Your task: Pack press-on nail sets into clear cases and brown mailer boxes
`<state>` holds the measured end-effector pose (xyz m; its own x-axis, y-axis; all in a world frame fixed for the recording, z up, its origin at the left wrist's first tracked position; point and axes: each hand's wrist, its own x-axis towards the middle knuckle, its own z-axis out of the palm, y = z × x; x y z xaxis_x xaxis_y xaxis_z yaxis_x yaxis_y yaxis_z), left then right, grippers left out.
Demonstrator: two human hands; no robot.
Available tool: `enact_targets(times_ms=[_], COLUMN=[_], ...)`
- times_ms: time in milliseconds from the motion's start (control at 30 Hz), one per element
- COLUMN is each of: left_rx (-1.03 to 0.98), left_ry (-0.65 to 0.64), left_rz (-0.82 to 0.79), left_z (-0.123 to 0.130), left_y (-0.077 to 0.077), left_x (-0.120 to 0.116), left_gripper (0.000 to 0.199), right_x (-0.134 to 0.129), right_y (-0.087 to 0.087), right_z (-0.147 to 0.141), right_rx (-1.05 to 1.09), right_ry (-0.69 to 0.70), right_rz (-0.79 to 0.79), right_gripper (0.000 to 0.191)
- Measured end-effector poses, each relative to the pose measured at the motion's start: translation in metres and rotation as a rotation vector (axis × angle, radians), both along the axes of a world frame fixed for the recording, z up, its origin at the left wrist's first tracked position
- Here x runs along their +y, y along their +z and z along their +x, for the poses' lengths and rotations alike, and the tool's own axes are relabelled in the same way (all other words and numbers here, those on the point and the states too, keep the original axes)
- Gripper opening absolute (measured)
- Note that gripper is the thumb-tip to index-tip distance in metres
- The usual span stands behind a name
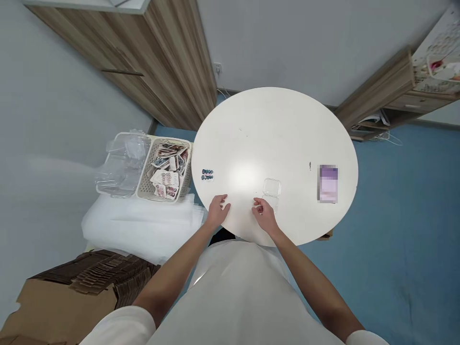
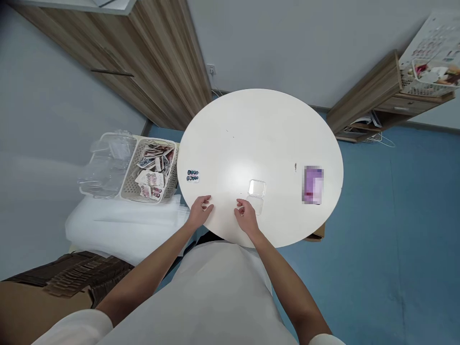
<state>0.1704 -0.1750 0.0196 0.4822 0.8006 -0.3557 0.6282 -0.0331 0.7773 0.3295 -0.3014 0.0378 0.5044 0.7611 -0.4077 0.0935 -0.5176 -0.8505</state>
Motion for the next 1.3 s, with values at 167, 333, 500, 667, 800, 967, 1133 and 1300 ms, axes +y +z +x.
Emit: enact_targets(times_ms=[167, 333, 500, 667, 800, 967, 1133, 1300], left_rx=[0.149, 0.208, 0.245, 0.240, 0.254, 0.222, 0.162, 0.031], left_ry=[0.033, -0.087, -0.187, -0.236, -0.229, -0.210, -0.230, -0.289], left_rz=[0.149, 0.160, 0.163, 0.183, 0.172, 0.174, 0.225, 0.249], left_z=[-0.039, -0.040, -0.026, -0.024, -0.024, -0.025, -0.030, -0.035], left_y=[-0.007, -0.006, -0.009, -0.017, -0.018, -0.014, -0.017, -0.019], left_x=[0.072, 0.122, 0.143, 0.149, 0.148, 0.143, 0.129, 0.108], left_gripper=[0.045, 0.056, 0.068, 0.064, 0.059, 0.056, 0.060, 0.063], right_x=[0.061, 0.128, 0.173, 0.193, 0.199, 0.195, 0.176, 0.145], right_y=[-0.012, -0.023, -0.033, -0.039, -0.038, -0.039, -0.045, -0.041], right_z=[-0.028, -0.047, -0.057, -0.062, -0.063, -0.065, -0.072, -0.068], right_rx=[-0.113, -0.320, -0.399, -0.523, -0.562, -0.542, -0.413, -0.276], right_ry=[0.201, 0.285, 0.315, 0.313, 0.303, 0.232, 0.161, 0.152], right_rz=[-0.074, -0.058, -0.096, -0.212, -0.292, -0.255, -0.050, 0.085], right_gripper=[0.041, 0.043, 0.053, 0.058, 0.058, 0.054, 0.054, 0.060])
